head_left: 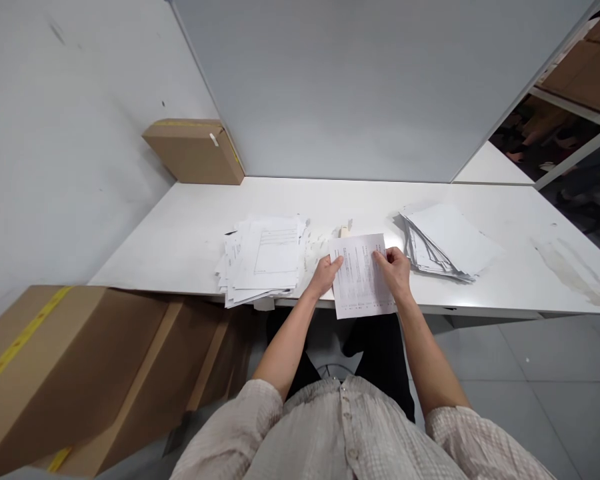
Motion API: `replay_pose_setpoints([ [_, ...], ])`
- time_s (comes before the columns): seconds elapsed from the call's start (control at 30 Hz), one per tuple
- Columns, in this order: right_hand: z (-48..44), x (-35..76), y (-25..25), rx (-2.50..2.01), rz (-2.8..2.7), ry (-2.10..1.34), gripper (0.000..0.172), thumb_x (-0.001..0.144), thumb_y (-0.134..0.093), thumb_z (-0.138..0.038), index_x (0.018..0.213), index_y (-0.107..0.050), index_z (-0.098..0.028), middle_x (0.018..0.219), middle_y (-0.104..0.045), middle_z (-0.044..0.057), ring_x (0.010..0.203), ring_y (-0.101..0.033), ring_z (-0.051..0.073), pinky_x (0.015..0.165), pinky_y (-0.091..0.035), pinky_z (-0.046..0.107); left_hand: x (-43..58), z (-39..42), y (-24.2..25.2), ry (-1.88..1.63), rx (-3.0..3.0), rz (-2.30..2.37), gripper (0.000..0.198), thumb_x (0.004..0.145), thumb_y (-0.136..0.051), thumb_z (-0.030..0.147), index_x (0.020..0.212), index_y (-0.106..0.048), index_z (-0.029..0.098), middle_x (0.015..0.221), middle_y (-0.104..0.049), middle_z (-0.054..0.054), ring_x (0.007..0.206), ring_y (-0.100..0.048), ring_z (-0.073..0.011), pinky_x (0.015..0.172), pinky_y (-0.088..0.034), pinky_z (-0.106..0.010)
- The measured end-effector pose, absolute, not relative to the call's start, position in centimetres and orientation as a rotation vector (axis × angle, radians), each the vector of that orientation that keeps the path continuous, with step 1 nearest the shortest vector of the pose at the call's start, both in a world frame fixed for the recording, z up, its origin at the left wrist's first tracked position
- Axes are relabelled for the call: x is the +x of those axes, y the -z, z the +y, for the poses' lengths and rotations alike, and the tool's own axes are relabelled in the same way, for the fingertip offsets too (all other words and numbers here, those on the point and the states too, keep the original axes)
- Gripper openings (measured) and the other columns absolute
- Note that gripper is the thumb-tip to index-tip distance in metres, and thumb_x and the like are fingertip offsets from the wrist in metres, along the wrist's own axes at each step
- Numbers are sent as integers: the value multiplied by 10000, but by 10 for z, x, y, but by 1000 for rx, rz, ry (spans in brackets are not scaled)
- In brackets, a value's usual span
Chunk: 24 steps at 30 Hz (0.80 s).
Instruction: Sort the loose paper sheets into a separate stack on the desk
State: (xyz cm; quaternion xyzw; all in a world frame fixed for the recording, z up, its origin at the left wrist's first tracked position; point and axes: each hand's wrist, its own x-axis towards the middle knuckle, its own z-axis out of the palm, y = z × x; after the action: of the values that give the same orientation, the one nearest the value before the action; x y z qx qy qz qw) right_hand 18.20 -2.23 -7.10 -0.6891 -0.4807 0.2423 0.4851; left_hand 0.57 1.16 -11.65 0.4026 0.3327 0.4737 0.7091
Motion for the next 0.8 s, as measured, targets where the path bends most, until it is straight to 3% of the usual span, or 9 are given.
replay_pose_setpoints([
  [0.13, -22, 182, 72, -1681, -1162, -568, 255, 724, -597, -416, 675, -457, -208, 629, -447, -38, 581, -395, 113, 542, -330, 256, 6, 11, 115, -1045, 860, 736, 484, 639, -727, 499, 916, -681, 104, 874, -715, -114, 913, -648, -289, 833, -487, -426],
  [0.2, -22, 183, 72, -1649, -1145, -561, 249, 714, -613, -412, 811, -511, -207, 703, -497, -26, 604, -433, 114, 561, -369, 254, 7, 11, 113, -1045, 839, 742, 484, 633, -732, 494, 910, -679, 101, 864, -716, -111, 907, -649, -288, 833, -487, -426],
  [0.33, -24, 191, 72, -1517, -1175, -671, 498, 716, -621, -412, 1171, -492, -257, 925, -551, 14, 639, -489, 107, 583, -434, 257, 7, 10, 109, -1054, 805, 738, 483, 631, -740, 475, 926, -673, 99, 883, -717, -110, 935, -642, -286, 862, -473, -426],
  [0.5, -34, 203, 72, -1340, -1325, -1054, 348, 710, -654, -423, 1010, -637, -245, 1062, -615, 43, 856, -584, 169, 713, -496, 293, 7, 10, 109, -1039, 794, 715, 467, 634, -741, 460, 927, -676, 102, 897, -714, -116, 943, -639, -285, 873, -462, -427],
  [0.6, -41, 204, 73, -1378, -1363, -1116, 335, 712, -658, -408, 1001, -670, -240, 1094, -641, 47, 974, -587, 213, 776, -497, 324, 6, 11, 112, -1041, 837, 721, 455, 661, -721, 460, 942, -671, 105, 898, -712, -109, 900, -647, -264, 840, -475, -407],
  [0.8, -55, 211, 72, -1549, -1239, -1208, 380, 680, -674, -386, 1003, -675, -186, 913, -684, 59, 766, -628, 189, 627, -498, 288, 8, 9, 117, -1146, 997, 799, 291, 751, -639, 390, 893, -661, 137, 815, -693, -52, 771, -639, -186, 768, -489, -349],
])
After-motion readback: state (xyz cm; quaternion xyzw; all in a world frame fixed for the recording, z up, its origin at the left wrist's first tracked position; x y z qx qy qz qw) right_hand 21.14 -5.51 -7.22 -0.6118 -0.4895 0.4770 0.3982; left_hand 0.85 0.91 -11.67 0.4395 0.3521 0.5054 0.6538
